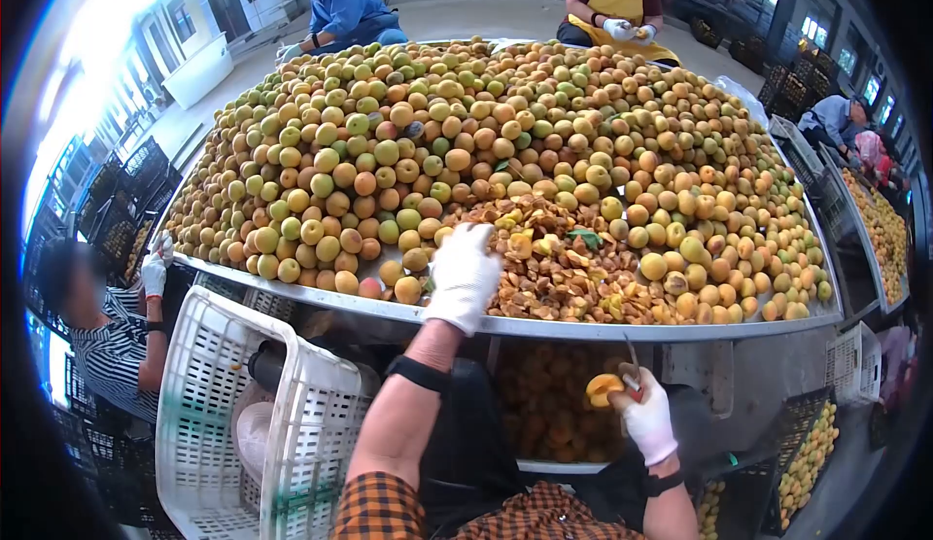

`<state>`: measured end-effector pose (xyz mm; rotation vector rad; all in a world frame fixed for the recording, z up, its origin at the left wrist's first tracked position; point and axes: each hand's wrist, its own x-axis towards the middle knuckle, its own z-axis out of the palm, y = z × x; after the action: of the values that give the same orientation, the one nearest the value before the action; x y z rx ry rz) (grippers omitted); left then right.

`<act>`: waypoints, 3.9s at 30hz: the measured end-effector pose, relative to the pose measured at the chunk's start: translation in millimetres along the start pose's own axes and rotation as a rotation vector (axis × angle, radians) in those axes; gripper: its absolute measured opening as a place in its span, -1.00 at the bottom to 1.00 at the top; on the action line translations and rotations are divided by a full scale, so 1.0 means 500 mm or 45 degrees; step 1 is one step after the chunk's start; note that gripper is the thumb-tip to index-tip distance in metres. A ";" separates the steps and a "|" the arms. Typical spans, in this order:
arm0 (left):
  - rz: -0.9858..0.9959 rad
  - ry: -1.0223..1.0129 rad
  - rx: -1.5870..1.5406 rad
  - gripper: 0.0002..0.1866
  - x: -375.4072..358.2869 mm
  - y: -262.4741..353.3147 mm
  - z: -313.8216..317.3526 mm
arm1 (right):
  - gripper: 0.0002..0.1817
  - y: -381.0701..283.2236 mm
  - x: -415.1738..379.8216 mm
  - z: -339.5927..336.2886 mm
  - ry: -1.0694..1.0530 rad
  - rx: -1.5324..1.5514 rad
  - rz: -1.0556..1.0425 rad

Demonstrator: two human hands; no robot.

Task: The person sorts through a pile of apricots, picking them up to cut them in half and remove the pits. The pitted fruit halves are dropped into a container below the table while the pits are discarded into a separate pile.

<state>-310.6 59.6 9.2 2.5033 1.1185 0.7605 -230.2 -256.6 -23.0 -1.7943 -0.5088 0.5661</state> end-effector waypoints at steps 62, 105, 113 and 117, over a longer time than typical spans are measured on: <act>-0.630 -0.543 -2.668 -0.44 -0.355 0.201 -0.107 | -0.70 -0.181 -0.086 0.046 -0.235 -0.382 -0.705; -0.292 -0.946 -2.008 -0.16 -0.318 0.237 -0.115 | -0.72 -0.092 -0.091 -0.039 -0.687 0.451 -0.050; -0.252 -0.965 -1.890 -0.27 -0.306 0.212 -0.128 | -0.71 -0.147 -0.088 -0.071 -0.724 0.024 -0.132; -0.215 -1.004 -1.903 -0.33 -0.313 0.214 -0.119 | -0.66 -0.133 -0.069 -0.079 -0.842 0.126 -0.070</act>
<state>-367.8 -125.5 53.2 1.1476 0.2036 0.2487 -237.5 -288.4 55.1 -1.4686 -0.9542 1.1335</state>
